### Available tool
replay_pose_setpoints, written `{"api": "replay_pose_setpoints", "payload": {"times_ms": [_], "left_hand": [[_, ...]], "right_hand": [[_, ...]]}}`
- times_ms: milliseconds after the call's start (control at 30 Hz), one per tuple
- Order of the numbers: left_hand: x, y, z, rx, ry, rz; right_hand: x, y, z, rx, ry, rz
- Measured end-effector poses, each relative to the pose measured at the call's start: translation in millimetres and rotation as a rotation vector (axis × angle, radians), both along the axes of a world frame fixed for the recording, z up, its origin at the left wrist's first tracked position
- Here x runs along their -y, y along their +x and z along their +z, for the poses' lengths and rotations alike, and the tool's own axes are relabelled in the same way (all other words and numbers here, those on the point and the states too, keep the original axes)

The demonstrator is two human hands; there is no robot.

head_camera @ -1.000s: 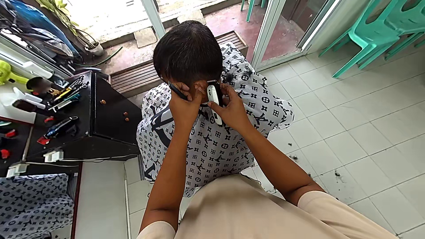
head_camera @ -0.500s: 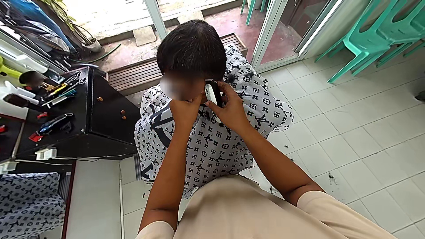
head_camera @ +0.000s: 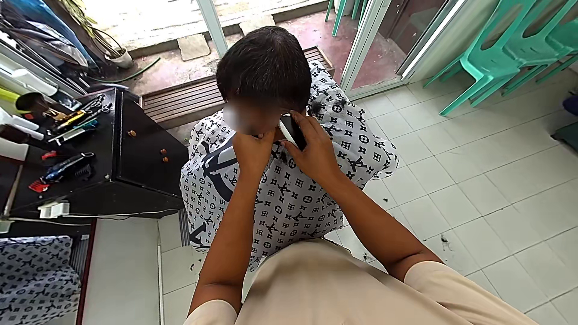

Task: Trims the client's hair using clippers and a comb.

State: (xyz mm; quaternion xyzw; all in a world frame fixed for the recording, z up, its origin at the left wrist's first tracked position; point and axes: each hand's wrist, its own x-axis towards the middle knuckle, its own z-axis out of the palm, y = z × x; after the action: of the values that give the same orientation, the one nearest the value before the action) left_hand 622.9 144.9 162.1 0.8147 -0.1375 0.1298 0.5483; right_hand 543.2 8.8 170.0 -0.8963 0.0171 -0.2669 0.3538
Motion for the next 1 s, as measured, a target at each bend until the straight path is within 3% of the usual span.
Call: {"api": "replay_pose_setpoints", "payload": {"times_ms": [100,167,267,333,367,467,600,733,867,1000], "left_hand": [[-1,-1,3,-0.005,-0.013,-0.018],[-2,-4,6,-0.027,-0.039,-0.037],[-9,-3,22,-0.047,-0.176,-0.125],[-12,0,35,-0.094,-0.379,-0.212],[-11,-1,42,-0.162,-0.503,-0.256],[0,-5,65,-0.252,-0.649,-0.319],[24,-11,63,0.019,-0.269,-0.199],[37,-31,47,0.115,-0.122,-0.19],[41,-57,17,-0.111,-0.034,-0.205],[47,-66,-3,-0.359,-0.12,-0.179]], "right_hand": [[10,-19,5,0.038,0.032,0.002],[25,-37,7,-0.011,0.2,0.038],[53,-50,1,-0.084,0.73,0.125],[71,-51,-5,-0.137,1.134,0.182],[78,-51,-8,-0.192,1.222,0.199],[92,-45,-20,-0.315,1.159,0.274],[107,-31,-24,-0.349,1.108,0.439],[123,-20,-28,-0.324,1.062,0.585],[112,-10,-32,-0.354,1.181,0.601],[93,-5,-24,-0.584,1.498,0.659]]}}
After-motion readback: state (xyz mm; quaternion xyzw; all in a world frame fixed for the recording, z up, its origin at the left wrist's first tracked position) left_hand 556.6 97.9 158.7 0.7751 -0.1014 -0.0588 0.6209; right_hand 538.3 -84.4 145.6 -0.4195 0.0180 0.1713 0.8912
